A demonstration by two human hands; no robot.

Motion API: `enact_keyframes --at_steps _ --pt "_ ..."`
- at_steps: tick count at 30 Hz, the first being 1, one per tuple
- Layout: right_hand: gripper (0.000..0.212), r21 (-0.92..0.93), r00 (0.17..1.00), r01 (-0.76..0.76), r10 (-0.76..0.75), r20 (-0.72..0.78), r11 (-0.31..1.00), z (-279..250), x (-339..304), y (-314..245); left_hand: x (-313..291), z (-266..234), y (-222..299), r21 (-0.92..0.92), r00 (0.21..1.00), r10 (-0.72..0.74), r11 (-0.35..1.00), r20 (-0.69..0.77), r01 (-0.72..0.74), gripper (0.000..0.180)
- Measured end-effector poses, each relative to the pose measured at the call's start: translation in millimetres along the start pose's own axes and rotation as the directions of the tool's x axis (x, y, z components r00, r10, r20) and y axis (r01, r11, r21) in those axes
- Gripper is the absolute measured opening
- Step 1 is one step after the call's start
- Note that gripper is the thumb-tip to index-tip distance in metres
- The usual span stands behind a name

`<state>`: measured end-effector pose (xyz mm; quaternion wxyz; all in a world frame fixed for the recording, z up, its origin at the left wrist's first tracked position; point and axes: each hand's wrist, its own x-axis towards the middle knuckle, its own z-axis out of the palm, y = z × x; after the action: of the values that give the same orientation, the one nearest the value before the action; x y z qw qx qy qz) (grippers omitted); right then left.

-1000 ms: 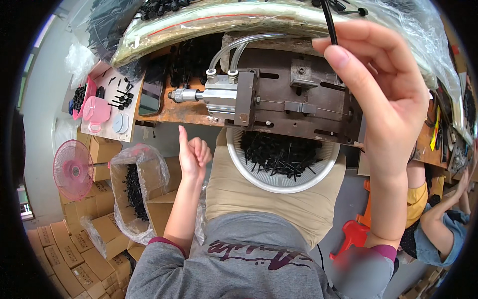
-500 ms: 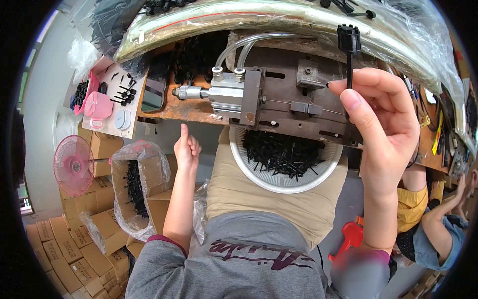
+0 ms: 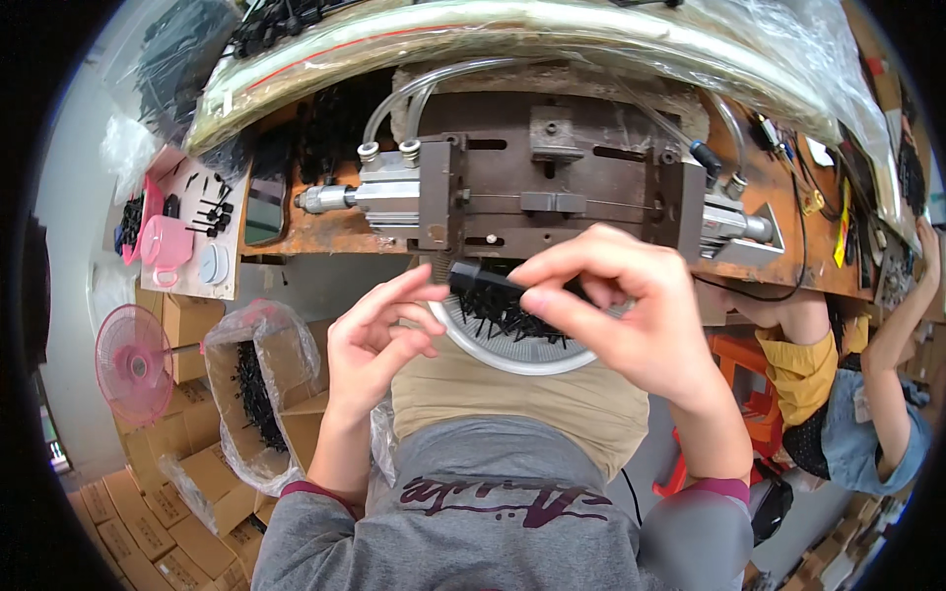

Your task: Assembling black plastic components using a machine on a workbench.

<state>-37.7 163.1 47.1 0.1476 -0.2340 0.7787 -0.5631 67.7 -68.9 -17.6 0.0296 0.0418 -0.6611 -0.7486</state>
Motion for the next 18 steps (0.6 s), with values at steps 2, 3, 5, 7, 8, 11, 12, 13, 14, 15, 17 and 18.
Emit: enact_keyframes --at_steps 2,3,5,7,8,11,12,13,14,15,17,18 --pt "0.017 0.046 0.996 0.024 -0.028 0.080 0.999 0 -1 5 6 11 17 -0.039 0.994 0.042 0.999 0.099 -0.038 0.062" --pt "0.015 0.054 0.995 0.029 -0.034 0.092 0.998 0 -1 8 7 17 27 -0.074 0.991 0.019 0.997 0.131 -0.009 0.056" --pt "0.013 0.105 0.992 0.001 -0.014 0.125 0.994 -2 -3 12 7 15 29 0.041 0.966 0.021 0.999 0.257 -0.032 0.048" --pt "0.015 0.184 0.986 -0.069 0.038 0.164 0.981 -4 -6 15 8 22 33 0.061 0.968 0.008 0.998 0.250 -0.024 0.038" --pt "0.017 0.311 0.987 -0.116 0.075 0.139 0.943 -1 -8 18 8 23 31 0.103 0.959 0.094 0.987 0.269 -0.126 0.039" --pt "0.023 0.574 0.980 -0.201 0.160 0.121 0.794 3 -10 20 10 28 30 0.207 0.888 0.353 0.884 0.295 -0.420 0.038" --pt "0.021 0.642 0.978 -0.209 0.168 0.125 0.738 3 -11 22 10 31 31 0.236 0.879 0.369 0.865 0.302 -0.443 0.037" --pt "0.019 0.706 0.976 -0.214 0.175 0.129 0.675 5 -12 25 9 33 31 0.264 0.870 0.384 0.844 0.309 -0.466 0.036" --pt "0.017 0.764 0.974 -0.218 0.182 0.134 0.607 6 -14 27 8 34 32 0.293 0.861 0.398 0.822 0.316 -0.488 0.035" --pt "0.018 0.748 0.974 -0.216 0.195 0.118 0.628 10 -15 30 8 34 32 0.314 0.853 0.397 0.807 0.340 -0.501 0.035" --pt "0.018 0.744 0.976 -0.196 0.198 0.087 0.639 15 -15 31 7 38 33 0.330 0.862 0.399 0.806 0.313 -0.492 0.034" --pt "0.018 0.741 0.977 -0.185 0.201 0.069 0.645 17 -16 29 7 41 33 0.334 0.866 0.400 0.806 0.301 -0.489 0.034"
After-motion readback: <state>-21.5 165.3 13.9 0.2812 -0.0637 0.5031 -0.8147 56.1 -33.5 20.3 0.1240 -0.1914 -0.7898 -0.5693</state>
